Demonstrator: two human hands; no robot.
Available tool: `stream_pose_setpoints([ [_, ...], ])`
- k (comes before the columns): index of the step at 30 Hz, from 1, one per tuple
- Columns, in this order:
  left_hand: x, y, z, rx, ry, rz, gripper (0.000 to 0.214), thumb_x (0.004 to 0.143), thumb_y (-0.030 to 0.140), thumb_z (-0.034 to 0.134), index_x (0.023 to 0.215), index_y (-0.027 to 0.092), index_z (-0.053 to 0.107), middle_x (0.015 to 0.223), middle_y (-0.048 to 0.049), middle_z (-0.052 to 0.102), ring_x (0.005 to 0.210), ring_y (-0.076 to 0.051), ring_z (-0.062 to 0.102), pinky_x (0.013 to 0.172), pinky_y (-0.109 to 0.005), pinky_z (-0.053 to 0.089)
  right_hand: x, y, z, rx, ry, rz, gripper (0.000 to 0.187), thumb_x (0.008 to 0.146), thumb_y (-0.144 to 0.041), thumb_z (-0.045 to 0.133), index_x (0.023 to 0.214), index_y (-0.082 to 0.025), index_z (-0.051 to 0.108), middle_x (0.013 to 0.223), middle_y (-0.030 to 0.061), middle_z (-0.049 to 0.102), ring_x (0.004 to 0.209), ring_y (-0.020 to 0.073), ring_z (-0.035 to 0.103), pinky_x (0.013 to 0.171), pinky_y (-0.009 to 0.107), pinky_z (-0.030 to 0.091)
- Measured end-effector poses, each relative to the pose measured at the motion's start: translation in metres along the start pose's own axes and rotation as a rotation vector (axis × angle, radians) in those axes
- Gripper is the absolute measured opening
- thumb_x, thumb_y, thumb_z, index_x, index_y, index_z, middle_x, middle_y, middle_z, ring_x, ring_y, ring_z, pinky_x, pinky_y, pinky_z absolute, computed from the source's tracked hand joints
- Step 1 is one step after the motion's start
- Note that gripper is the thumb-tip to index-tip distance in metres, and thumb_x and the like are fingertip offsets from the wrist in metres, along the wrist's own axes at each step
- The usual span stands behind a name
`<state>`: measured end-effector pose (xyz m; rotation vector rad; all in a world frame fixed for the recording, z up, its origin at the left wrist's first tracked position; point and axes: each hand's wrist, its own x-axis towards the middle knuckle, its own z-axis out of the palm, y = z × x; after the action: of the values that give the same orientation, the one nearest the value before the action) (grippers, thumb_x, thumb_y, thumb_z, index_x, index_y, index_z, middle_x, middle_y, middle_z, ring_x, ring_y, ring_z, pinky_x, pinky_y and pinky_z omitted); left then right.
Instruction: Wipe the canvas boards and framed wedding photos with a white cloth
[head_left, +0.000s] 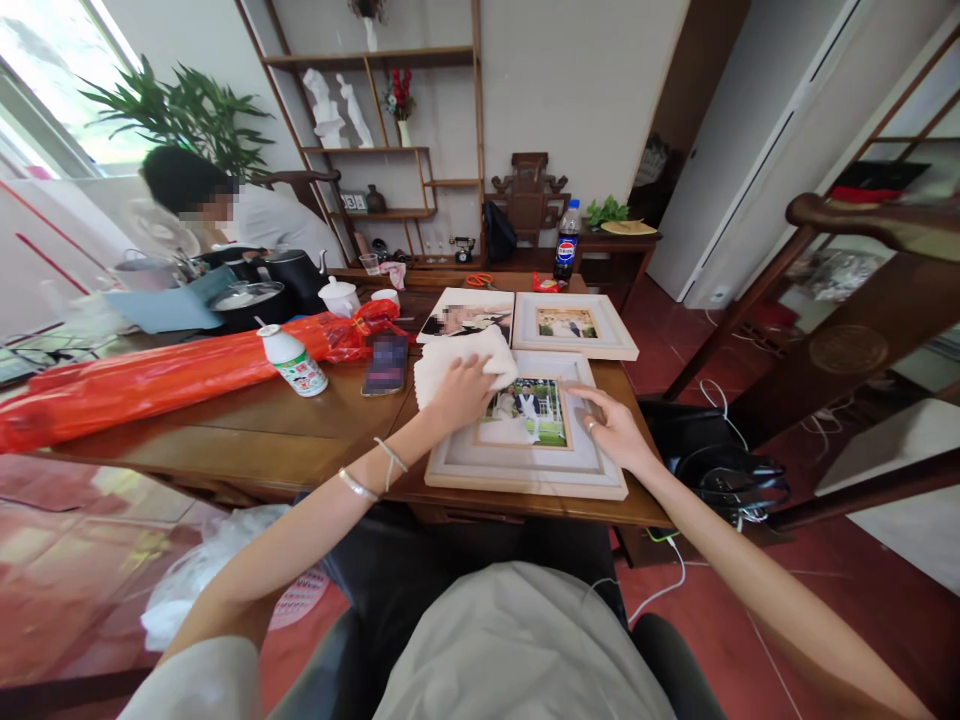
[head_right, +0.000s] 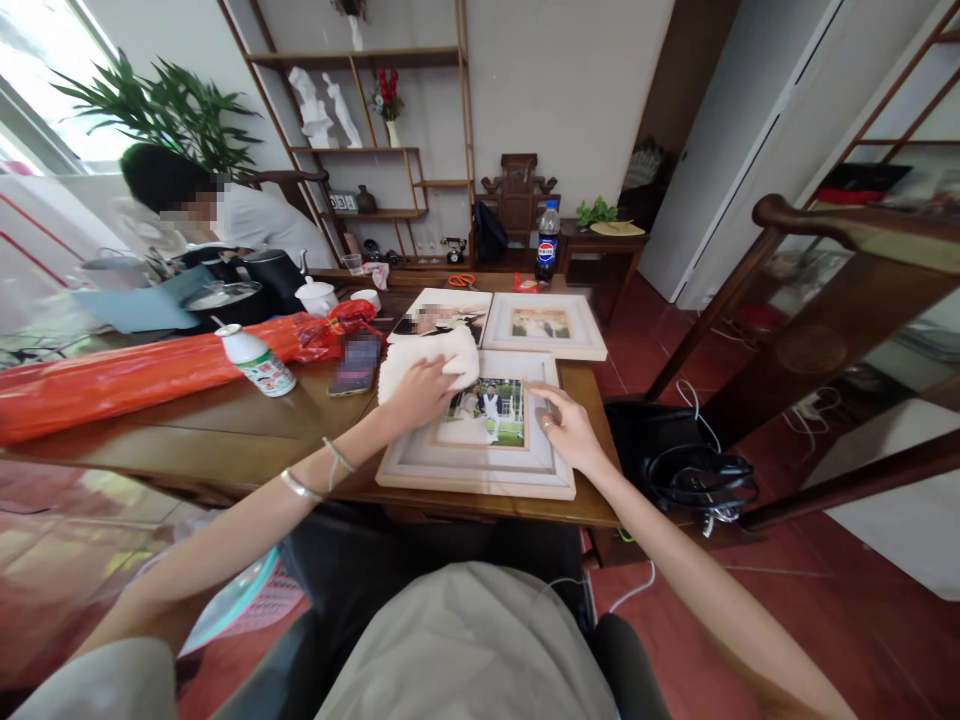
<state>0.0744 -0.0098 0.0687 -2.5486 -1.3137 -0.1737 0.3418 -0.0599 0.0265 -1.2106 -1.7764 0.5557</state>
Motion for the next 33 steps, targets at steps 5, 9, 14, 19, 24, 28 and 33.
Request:
stream_pose_setpoints([
  [5, -0.067, 0.048, -0.044, 0.027, -0.145, 0.117, 0.029, 0.092, 0.022, 0.047, 0.114, 0.016, 0.065, 0.139, -0.0163, 0.05, 0.123, -0.033, 0.05, 0.097, -0.047, 0.043, 0.0, 0.0, 0.001, 0.001, -0.005, 0.0, 0.054, 0.068, -0.005, 0.047, 0.115, -0.024, 0.066, 0.127, 0.0051, 0.064, 0.124, 0.0225, 0.055, 0.111, 0.043, 0.036],
  [9, -0.101, 0.066, -0.079, -0.125, -0.219, 0.268, 0.023, 0.095, 0.028, 0.047, 0.107, 0.021, 0.066, 0.131, -0.0113, 0.058, 0.114, -0.026, 0.058, 0.092, -0.038, 0.049, 0.0, -0.001, 0.001, 0.001, -0.008, -0.005, 0.053, 0.068, -0.006, 0.046, 0.115, -0.022, 0.066, 0.127, 0.0064, 0.063, 0.125, 0.0226, 0.054, 0.111, 0.043, 0.036],
  [14, -0.081, 0.054, -0.064, -0.179, -0.183, 0.146, 0.026, 0.097, 0.031, 0.044, 0.109, 0.02, 0.064, 0.107, -0.0097, 0.067, 0.097, -0.023, 0.065, 0.086, -0.037, 0.054, 0.001, 0.002, 0.001, -0.006, -0.01, -0.017, 0.054, 0.069, -0.005, 0.047, 0.115, -0.025, 0.066, 0.127, 0.0049, 0.064, 0.124, 0.0224, 0.055, 0.11, 0.044, 0.036],
  [19, -0.033, 0.026, -0.022, -0.144, 0.027, 0.059, 0.034, 0.094, 0.037, 0.049, 0.118, 0.015, 0.061, 0.128, -0.016, 0.058, 0.113, -0.028, 0.06, 0.1, -0.04, 0.046, 0.001, 0.006, 0.0, 0.029, -0.029, -0.085, 0.053, 0.069, -0.006, 0.047, 0.113, -0.027, 0.068, 0.127, 0.0035, 0.064, 0.125, 0.0223, 0.054, 0.112, 0.046, 0.035],
  [24, 0.011, -0.011, -0.007, -0.038, 0.051, 0.055, 0.034, 0.095, 0.021, 0.043, 0.125, 0.013, 0.057, 0.147, -0.0159, 0.042, 0.141, -0.028, 0.031, 0.114, -0.046, 0.028, 0.002, 0.008, 0.0, 0.031, -0.045, -0.093, 0.05, 0.07, -0.008, 0.049, 0.111, -0.028, 0.07, 0.127, 0.0025, 0.065, 0.129, 0.0226, 0.05, 0.115, 0.048, 0.031],
  [28, 0.019, -0.013, -0.007, -0.009, -0.095, 0.136, 0.036, 0.092, 0.014, 0.045, 0.125, 0.016, 0.059, 0.153, -0.0143, 0.032, 0.141, -0.03, 0.031, 0.112, -0.048, 0.031, 0.002, 0.006, -0.001, -0.004, -0.056, -0.097, 0.052, 0.07, -0.007, 0.047, 0.113, -0.028, 0.07, 0.127, 0.0025, 0.065, 0.129, 0.0225, 0.051, 0.115, 0.049, 0.032],
  [33, -0.026, 0.03, -0.036, -0.038, -0.191, 0.267, 0.031, 0.091, 0.017, 0.051, 0.12, 0.017, 0.062, 0.141, -0.0149, 0.049, 0.128, -0.027, 0.049, 0.103, -0.041, 0.042, 0.002, 0.005, -0.001, -0.021, -0.062, -0.112, 0.054, 0.07, -0.006, 0.047, 0.115, -0.029, 0.069, 0.127, 0.0018, 0.065, 0.127, 0.0225, 0.052, 0.114, 0.048, 0.033],
])
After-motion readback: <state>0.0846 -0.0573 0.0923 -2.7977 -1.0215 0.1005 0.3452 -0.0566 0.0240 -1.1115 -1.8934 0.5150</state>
